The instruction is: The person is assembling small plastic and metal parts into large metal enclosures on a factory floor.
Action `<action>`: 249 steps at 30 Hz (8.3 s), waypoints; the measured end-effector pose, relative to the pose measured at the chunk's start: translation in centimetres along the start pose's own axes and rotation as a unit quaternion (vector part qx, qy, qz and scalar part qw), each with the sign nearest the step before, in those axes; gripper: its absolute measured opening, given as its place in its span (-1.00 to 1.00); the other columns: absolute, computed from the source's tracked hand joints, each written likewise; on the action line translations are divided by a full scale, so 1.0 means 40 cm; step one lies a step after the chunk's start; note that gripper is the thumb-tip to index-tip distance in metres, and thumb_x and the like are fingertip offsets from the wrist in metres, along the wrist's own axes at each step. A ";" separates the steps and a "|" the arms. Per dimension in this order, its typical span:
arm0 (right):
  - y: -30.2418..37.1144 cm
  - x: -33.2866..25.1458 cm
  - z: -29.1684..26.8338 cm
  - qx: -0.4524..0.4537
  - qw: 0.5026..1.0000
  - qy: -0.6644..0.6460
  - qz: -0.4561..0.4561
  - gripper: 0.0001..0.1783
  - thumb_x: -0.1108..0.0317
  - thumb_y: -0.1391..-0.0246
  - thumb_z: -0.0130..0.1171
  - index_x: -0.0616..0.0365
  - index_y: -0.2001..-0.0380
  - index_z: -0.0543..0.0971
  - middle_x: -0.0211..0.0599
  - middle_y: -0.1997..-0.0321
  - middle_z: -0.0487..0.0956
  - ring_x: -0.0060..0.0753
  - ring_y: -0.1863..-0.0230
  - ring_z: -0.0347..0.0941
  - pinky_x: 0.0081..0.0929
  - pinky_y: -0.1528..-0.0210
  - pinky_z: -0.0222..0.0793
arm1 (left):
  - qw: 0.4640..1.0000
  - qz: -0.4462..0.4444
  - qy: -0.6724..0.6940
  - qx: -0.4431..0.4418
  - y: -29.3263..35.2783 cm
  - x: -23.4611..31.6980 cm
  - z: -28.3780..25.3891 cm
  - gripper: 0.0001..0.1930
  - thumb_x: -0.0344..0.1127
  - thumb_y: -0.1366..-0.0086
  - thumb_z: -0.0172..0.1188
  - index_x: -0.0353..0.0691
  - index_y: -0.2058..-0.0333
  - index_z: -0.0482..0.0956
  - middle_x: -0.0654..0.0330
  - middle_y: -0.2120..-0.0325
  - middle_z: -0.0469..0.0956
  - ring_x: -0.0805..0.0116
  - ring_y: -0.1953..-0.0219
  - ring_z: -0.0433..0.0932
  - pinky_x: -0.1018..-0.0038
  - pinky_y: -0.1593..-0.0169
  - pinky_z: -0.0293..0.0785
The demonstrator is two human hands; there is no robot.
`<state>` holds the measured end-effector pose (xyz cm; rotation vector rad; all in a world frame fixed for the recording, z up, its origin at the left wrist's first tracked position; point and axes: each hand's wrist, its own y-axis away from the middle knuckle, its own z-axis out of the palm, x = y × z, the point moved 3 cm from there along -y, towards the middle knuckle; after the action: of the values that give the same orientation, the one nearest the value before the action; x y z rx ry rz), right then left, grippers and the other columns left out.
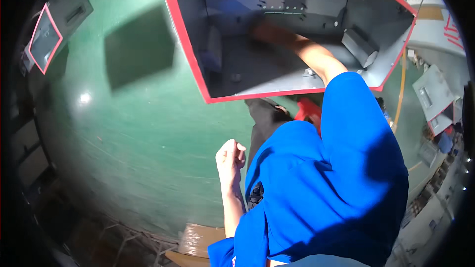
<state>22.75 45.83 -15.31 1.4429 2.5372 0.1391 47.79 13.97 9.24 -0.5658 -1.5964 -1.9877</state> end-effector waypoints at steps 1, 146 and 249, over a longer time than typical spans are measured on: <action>-0.010 -0.027 0.015 -0.038 0.997 0.058 -0.019 -0.82 0.33 0.08 0.10 0.17 0.43 0.60 -0.11 0.32 0.58 -0.14 0.25 0.53 -0.21 0.17 0.43 | 1.000 0.008 0.008 -0.011 -0.015 0.012 -0.008 -0.63 -0.10 -0.37 -0.03 -0.24 0.53 0.43 0.37 0.77 0.21 0.62 0.75 0.12 0.66 0.66 -0.01; 1.411 0.134 0.882 0.070 0.589 -0.283 0.753 -0.79 0.42 0.03 -0.03 0.17 0.56 0.60 -0.03 0.47 0.59 -0.09 0.35 0.59 -0.24 0.37 0.51 | 0.866 0.190 -0.450 0.106 -0.282 -0.106 0.347 -0.68 -0.32 -0.21 0.03 -0.34 0.09 0.48 0.30 0.53 0.32 0.55 0.62 0.19 0.61 0.58 0.12; -0.290 -0.349 -0.033 -0.002 0.746 -0.601 0.287 -0.94 0.51 0.22 0.19 0.25 0.62 0.51 -0.41 0.67 0.45 -0.60 0.62 0.39 -0.56 0.55 0.39 | 0.758 0.294 -0.557 -0.169 -0.614 0.480 -0.339 -0.84 -0.30 -0.26 0.10 -0.28 0.38 0.44 -0.07 0.59 0.49 -0.03 0.49 0.52 0.26 0.41 0.40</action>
<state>19.63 27.92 -14.22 1.4966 1.0183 -0.5264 17.43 2.16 -0.46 -2.3898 -1.2403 -1.4091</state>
